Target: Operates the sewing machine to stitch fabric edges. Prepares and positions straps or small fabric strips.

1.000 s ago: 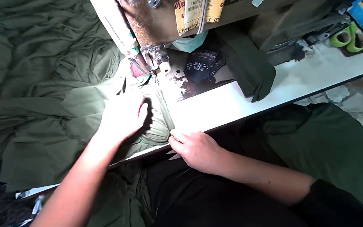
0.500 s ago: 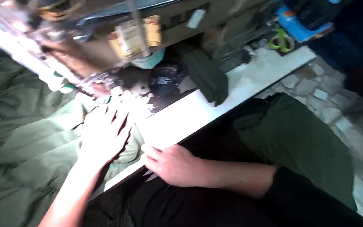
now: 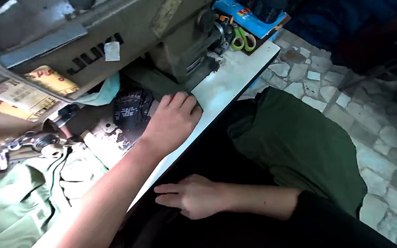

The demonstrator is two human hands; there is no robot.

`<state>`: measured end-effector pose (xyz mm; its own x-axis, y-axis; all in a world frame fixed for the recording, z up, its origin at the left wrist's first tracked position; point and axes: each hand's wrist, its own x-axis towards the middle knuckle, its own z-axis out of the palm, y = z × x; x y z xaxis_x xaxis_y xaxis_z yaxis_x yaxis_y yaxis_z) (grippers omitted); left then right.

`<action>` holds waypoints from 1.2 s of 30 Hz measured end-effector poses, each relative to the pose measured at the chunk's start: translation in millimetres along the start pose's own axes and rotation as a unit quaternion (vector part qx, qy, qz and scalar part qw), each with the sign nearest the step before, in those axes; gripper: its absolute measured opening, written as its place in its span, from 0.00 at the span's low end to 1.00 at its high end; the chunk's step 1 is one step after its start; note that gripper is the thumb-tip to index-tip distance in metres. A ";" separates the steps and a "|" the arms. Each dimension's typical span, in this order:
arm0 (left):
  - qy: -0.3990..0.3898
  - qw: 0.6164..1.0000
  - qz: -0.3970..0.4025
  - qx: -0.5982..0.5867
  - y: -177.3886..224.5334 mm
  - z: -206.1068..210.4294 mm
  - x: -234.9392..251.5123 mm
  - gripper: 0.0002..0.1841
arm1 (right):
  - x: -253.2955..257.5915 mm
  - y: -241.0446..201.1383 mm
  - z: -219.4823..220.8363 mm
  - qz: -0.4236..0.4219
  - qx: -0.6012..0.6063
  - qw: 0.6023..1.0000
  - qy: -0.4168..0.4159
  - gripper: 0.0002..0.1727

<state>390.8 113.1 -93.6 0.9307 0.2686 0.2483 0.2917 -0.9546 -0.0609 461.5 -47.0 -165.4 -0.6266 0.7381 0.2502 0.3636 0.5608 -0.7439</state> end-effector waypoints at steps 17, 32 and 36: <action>-0.112 0.993 0.016 0.023 -1.9 6.5 23.2 0.06 | -42.9 41.5 -37.8 0.100 0.091 0.943 0.305 0.11; 0.090 0.982 -0.088 -0.142 -15.1 9.0 25.2 0.10 | -43.6 63.2 -65.8 0.186 0.122 0.867 0.446 0.10; 0.276 0.911 -0.130 -0.276 0.0 -39.6 27.6 0.09 | -11.8 35.8 -107.7 0.109 0.128 0.859 0.483 0.19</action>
<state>407.8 115.4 -48.4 0.5482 0.5353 0.6425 0.1894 -0.8278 0.5281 556.1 4.7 -128.2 0.3478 0.8512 0.3931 0.1591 0.3596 -0.9195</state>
